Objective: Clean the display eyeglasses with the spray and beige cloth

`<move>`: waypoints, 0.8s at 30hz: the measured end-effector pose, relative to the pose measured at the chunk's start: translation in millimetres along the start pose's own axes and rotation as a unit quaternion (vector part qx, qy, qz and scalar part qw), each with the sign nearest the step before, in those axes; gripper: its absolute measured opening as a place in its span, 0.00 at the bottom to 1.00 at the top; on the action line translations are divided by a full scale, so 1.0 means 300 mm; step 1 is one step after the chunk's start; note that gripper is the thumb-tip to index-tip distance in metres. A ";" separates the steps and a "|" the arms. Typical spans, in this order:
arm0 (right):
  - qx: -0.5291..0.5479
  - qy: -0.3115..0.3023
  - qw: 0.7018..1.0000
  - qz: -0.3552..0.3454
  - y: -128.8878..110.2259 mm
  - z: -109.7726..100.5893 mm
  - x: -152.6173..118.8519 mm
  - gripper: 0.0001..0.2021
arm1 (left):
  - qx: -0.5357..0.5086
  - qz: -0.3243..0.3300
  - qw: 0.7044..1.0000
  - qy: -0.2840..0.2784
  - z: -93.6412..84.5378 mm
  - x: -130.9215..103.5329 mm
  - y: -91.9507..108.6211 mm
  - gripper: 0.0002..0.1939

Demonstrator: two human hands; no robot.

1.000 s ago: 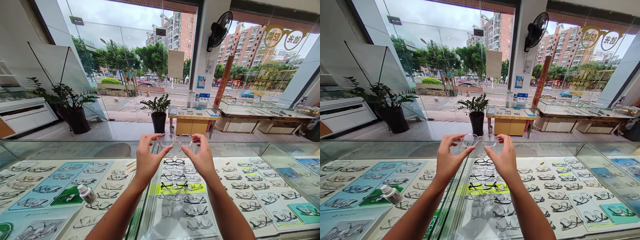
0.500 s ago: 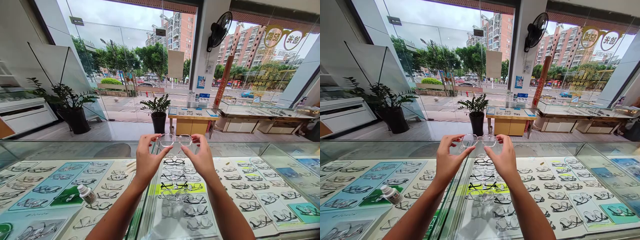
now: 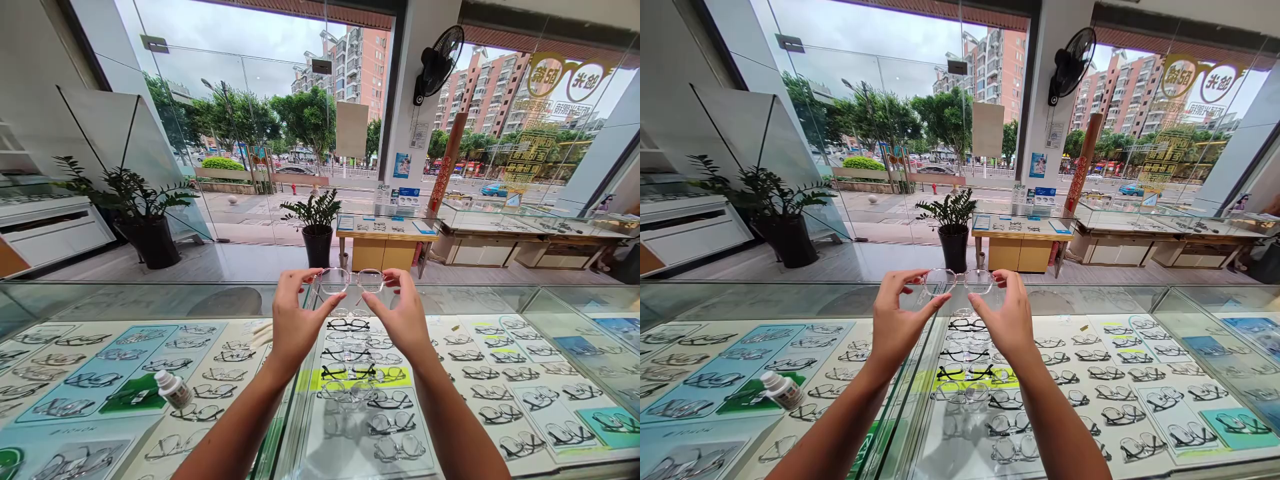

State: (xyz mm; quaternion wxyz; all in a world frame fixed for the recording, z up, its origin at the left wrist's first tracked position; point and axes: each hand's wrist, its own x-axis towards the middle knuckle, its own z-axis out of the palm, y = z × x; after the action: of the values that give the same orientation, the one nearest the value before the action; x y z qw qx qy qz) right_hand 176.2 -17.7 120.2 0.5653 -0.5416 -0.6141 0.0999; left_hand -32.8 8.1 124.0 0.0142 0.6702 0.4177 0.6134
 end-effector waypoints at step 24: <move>0.023 0.055 0.996 -0.070 -0.009 0.005 -0.009 0.23 | -0.064 -0.076 0.994 -0.036 0.019 0.012 -0.045 0.27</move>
State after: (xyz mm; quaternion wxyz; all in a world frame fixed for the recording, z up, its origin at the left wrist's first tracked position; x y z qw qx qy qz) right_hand 172.9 -20.3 120.0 0.6157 -0.4887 -0.6165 0.0440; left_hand -35.7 21.7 118.2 0.1184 0.6560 0.4265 0.6113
